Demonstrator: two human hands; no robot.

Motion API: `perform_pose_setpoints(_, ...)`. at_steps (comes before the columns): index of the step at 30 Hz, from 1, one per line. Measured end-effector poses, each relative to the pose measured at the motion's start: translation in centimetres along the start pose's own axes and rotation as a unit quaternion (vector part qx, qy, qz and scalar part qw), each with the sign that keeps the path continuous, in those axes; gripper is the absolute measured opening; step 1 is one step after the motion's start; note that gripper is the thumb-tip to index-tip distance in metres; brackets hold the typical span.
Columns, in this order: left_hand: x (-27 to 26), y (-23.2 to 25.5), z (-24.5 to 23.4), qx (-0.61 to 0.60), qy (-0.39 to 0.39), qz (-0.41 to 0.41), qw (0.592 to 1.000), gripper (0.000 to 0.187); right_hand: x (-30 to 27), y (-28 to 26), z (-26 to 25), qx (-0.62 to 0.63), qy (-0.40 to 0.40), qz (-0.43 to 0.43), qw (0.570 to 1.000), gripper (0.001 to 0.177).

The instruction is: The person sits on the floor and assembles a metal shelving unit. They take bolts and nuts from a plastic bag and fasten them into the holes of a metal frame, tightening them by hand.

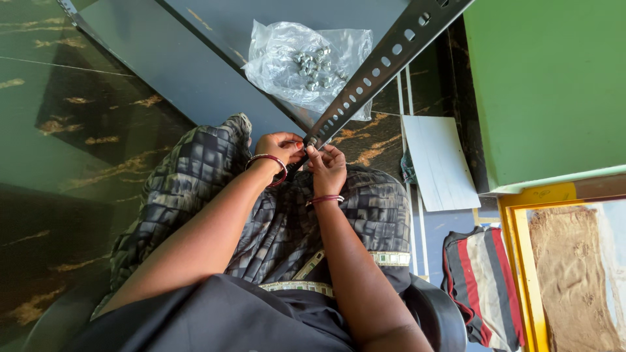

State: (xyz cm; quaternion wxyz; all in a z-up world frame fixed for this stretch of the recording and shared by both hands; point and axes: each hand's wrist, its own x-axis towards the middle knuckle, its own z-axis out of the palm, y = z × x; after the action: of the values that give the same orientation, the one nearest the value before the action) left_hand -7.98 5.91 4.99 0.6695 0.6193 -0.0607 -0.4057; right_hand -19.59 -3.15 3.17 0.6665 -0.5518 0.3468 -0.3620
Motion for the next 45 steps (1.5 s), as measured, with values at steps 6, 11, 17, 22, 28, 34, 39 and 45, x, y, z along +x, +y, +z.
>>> perform_pose_setpoints(6, -0.4, 0.5, 0.2, -0.010, 0.007, -0.021, 1.000, 0.014, -0.6, -0.7, -0.6, 0.035, -0.019, 0.057, 0.998, 0.044)
perform_pose_setpoints(11, 0.1, -0.4, -0.1, 0.006, -0.018, -0.006, 1.000, 0.015, -1.9, -1.4, -2.0, 0.133, 0.030, 0.148, 0.980, 0.036)
perform_pose_setpoints(17, -1.7, 0.4, -0.8, 0.019, -0.082, -0.035, 0.996, 0.020, -4.5, -4.8, -0.8, 0.104, -0.114, 0.186, 0.970, 0.024)
perform_pose_setpoints(22, -2.3, 1.5, -0.3, 0.076, -0.089, -0.010, 0.993, 0.023, -3.7, -6.8, -0.7, 0.154, -0.124, 0.291, 0.936, 0.026)
perform_pose_setpoints(28, -1.9, 1.0, -0.7, 0.045, -0.122, 0.087, 0.988, 0.023, -2.4, -7.5, -2.2, 0.147, -0.159, 0.304, 0.928, 0.019)
perform_pose_setpoints(34, -2.3, 1.8, 0.1, 0.169, 0.017, 0.057, 0.984, 0.027, 1.7, -6.7, -5.9, 0.164, -0.038, 0.220, 0.961, 0.023)
perform_pose_setpoints(39, -3.0, 1.7, 1.1, 0.264, 0.082, 0.083, 0.957, 0.031, 9.9, -1.9, -7.5, 0.134, -0.079, 0.230, 0.961, 0.022)
perform_pose_setpoints(45, -0.6, 0.4, 0.7, 0.276, 0.154, 0.187, 0.930, 0.052, 17.2, 4.8, -7.6, -0.194, -0.310, 0.177, 0.914, 0.018)
